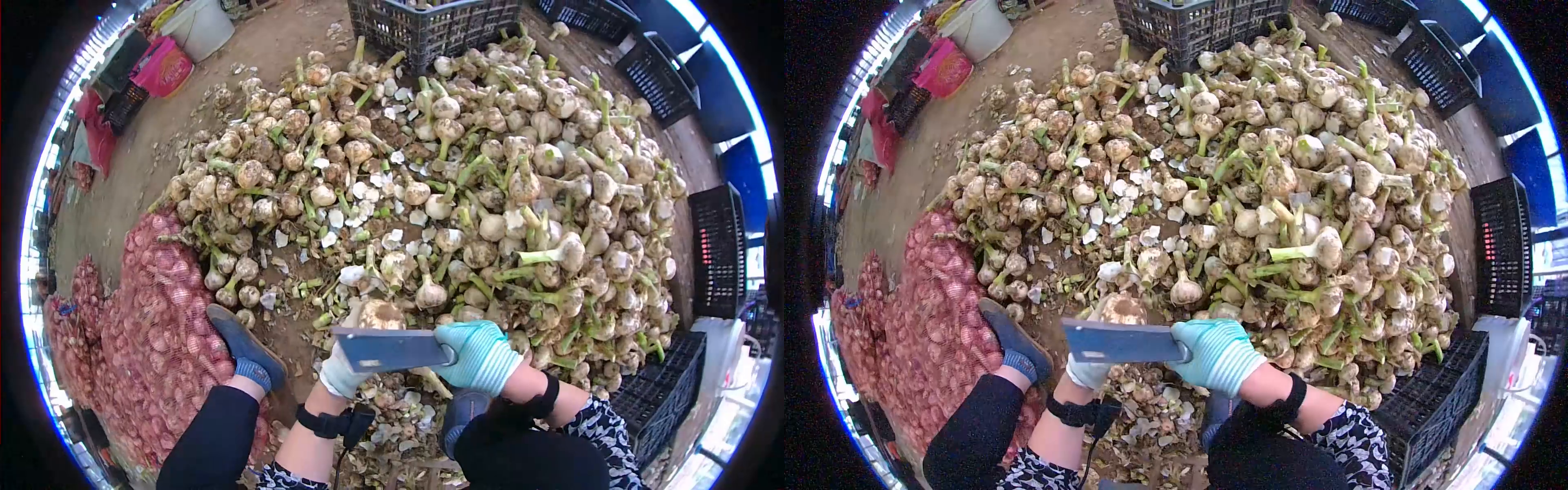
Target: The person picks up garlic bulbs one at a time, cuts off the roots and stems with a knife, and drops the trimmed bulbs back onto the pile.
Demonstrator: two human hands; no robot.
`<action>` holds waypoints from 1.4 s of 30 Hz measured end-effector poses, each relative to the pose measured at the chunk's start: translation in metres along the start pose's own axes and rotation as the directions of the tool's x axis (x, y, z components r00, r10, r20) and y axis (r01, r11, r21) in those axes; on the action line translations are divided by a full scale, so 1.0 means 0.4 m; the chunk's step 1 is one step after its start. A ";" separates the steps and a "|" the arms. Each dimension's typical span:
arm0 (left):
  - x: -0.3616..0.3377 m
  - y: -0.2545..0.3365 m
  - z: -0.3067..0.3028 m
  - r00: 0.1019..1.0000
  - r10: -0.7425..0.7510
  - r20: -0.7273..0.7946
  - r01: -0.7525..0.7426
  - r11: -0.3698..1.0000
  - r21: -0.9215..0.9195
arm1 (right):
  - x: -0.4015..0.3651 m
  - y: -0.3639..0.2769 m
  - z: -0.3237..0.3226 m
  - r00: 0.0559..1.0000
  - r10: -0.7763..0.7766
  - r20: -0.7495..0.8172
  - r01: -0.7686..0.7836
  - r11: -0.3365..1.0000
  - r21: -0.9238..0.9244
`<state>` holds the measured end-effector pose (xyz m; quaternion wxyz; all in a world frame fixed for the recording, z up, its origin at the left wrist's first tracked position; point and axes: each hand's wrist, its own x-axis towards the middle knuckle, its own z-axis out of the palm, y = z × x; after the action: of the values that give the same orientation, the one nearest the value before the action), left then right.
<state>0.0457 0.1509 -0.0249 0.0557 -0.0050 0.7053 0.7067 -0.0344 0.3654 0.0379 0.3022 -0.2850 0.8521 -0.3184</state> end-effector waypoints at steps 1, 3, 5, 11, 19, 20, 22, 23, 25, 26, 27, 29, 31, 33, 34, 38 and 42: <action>0.002 0.058 0.021 0.992 -0.119 -0.046 0.114 0.987 -0.111 | -0.002 -0.013 0.002 0.999 -0.031 -0.013 0.030 0.997 -0.076; -0.002 0.090 0.024 0.968 -0.240 -0.079 0.218 0.951 -0.218 | -0.001 -0.040 -0.006 0.997 -0.072 -0.008 0.070 0.985 -0.160; -0.022 0.060 0.003 0.996 -0.068 -0.054 0.082 0.940 0.330 | 0.001 -0.060 -0.018 0.997 -0.049 0.065 0.059 0.986 -0.155; -0.030 0.054 0.003 0.985 -0.160 -0.070 0.174 0.948 0.265 | 0.011 -0.057 -0.025 0.985 -0.038 0.169 0.061 0.989 -0.135; 0.034 0.160 0.057 0.857 -0.514 -0.009 0.466 0.785 -0.408 | 0.034 0.018 -0.005 0.891 0.293 0.346 -0.448 0.688 0.571; 0.032 0.173 0.058 0.831 -0.557 0.016 0.487 0.712 -0.506 | 0.032 0.027 0.009 0.890 0.297 0.345 -0.450 0.688 0.569; 0.034 0.174 0.059 0.839 -0.544 0.010 0.459 0.699 -0.548 | 0.032 0.043 0.032 0.903 0.333 0.273 -0.427 0.614 0.664; 0.032 0.161 0.056 0.808 -0.589 -0.014 0.471 0.659 -0.587 | 0.029 0.040 0.028 0.905 0.340 0.255 -0.416 0.584 0.697; 0.031 0.156 0.053 0.756 -0.653 -0.045 0.480 0.600 -0.640 | 0.029 0.041 0.032 0.908 0.361 0.214 -0.391 0.543 0.743; 0.030 0.155 0.055 0.754 -0.655 -0.044 0.482 0.598 -0.640 | 0.026 0.043 0.035 0.906 0.386 0.174 -0.364 0.500 0.786; 0.029 0.154 0.060 0.777 -0.623 -0.091 0.479 0.679 -0.557 | 0.026 0.045 0.037 0.904 0.389 0.177 -0.368 0.497 0.786; 0.029 0.150 0.070 0.798 -0.588 -0.128 0.475 0.746 -0.466 | 0.028 0.050 0.041 0.912 0.398 0.098 -0.284 0.440 0.852; 0.034 0.146 0.079 0.889 -0.413 -0.199 0.397 0.910 -0.120 | 0.031 0.034 0.027 0.903 0.422 0.080 -0.267 0.407 0.873; 0.030 0.142 0.087 0.933 -0.331 -0.140 0.334 0.942 -0.002 | 0.035 0.045 0.043 0.914 0.397 0.084 -0.238 0.355 0.904; 0.028 0.144 0.090 0.933 -0.335 -0.134 0.338 0.941 -0.006 | 0.033 0.049 0.050 0.926 0.368 0.086 -0.206 0.301 0.931; 0.037 0.195 0.074 0.731 -0.649 0.212 0.628 0.516 -0.583 | 0.033 0.055 0.046 0.920 0.371 0.124 -0.230 0.257 0.939; 0.007 0.156 0.044 0.703 -0.570 0.424 0.660 0.302 -0.688 | 0.023 0.055 0.016 0.944 0.299 0.141 -0.234 0.303 0.924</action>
<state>0.0387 0.1689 0.0372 0.3474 -0.2635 0.2446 0.8661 -0.0424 0.3709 0.0150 0.4334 0.0914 0.5625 -0.6982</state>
